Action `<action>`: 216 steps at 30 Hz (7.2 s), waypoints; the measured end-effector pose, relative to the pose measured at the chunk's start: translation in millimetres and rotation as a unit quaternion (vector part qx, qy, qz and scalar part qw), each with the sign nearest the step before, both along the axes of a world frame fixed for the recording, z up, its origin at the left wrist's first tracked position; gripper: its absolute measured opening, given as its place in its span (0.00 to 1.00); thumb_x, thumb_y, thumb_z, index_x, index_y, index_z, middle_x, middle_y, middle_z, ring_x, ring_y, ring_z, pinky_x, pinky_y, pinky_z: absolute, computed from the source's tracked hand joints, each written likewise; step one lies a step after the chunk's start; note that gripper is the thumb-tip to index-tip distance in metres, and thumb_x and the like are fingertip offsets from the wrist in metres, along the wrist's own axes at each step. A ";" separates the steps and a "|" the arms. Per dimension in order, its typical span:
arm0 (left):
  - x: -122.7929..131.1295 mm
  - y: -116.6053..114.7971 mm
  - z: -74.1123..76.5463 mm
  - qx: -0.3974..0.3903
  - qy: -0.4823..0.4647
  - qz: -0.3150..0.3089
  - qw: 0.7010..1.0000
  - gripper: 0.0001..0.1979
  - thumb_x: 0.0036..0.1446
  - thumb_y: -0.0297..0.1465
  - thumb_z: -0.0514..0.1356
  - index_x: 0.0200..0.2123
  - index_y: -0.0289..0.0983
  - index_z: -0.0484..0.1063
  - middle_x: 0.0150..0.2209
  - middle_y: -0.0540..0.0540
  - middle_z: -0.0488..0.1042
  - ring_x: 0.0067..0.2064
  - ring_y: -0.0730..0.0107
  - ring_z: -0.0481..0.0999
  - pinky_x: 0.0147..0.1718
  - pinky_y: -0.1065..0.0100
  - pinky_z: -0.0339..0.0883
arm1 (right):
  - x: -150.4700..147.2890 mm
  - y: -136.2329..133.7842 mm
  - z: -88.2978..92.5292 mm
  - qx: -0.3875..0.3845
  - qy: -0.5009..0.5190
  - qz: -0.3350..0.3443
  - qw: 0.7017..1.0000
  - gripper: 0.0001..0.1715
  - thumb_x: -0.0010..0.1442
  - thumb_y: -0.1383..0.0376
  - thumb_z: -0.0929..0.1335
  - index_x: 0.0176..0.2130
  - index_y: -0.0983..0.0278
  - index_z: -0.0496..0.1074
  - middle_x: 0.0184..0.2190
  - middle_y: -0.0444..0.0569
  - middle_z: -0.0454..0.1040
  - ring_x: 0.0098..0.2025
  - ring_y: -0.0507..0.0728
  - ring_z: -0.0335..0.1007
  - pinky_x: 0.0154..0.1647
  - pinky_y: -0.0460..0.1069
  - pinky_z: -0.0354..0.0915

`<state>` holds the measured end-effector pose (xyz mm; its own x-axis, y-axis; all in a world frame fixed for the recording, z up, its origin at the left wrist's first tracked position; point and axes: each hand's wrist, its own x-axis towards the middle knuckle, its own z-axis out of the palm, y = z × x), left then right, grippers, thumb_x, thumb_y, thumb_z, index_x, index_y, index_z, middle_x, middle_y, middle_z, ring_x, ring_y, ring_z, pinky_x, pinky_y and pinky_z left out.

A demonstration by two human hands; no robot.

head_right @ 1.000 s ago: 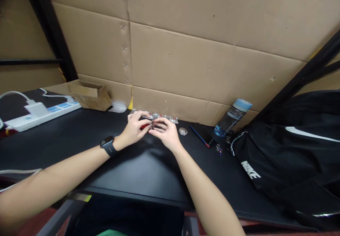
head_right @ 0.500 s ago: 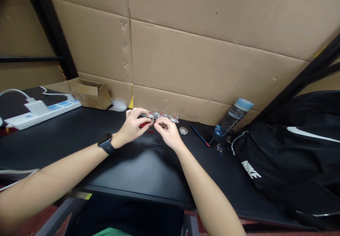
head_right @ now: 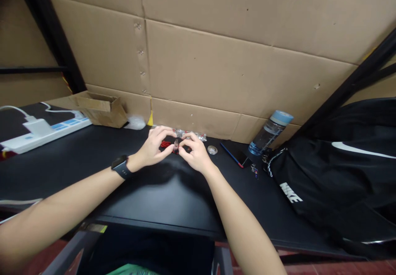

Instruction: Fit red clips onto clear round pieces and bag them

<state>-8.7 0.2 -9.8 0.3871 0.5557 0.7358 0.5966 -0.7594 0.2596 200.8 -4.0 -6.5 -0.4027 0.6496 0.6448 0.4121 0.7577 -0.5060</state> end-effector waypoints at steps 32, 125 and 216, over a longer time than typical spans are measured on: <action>-6.5 35.4 -47.7 -0.134 0.171 0.032 0.976 0.09 0.64 0.38 0.57 0.37 0.44 0.77 0.44 0.45 0.72 0.50 0.55 0.65 0.44 0.57 0.56 | 45.8 13.7 6.2 -0.112 -0.287 0.029 0.951 0.05 0.55 0.66 0.72 0.35 0.60 0.79 0.45 0.48 0.75 0.45 0.56 0.72 0.50 0.50 0.65; 0.2 5.9 -1.5 -0.002 0.022 0.020 1.000 0.05 0.63 0.31 0.58 0.38 0.41 0.74 0.53 0.42 0.68 0.56 0.54 0.64 0.56 0.51 0.55 | -13.1 0.5 -14.2 -0.253 0.200 0.093 0.942 0.22 0.51 0.56 0.77 0.41 0.60 0.69 0.50 0.49 0.74 0.50 0.58 0.75 0.52 0.54 0.73; 1.8 18.3 -19.8 -0.193 -0.075 -0.057 0.977 0.11 0.62 0.40 0.59 0.40 0.41 0.77 0.40 0.47 0.80 0.41 0.65 0.78 0.45 0.65 0.69 | -3.4 0.3 -12.4 -0.473 0.308 0.108 0.818 0.31 0.51 0.64 0.79 0.53 0.57 0.74 0.44 0.47 0.73 0.38 0.54 0.79 0.47 0.52 0.75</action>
<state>-6.9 18.5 -29.5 0.3674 0.7617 0.5337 0.4471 -0.6478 0.6168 197.4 -3.7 -18.9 -0.3623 0.9319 0.0181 -0.2345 -0.0723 -0.9694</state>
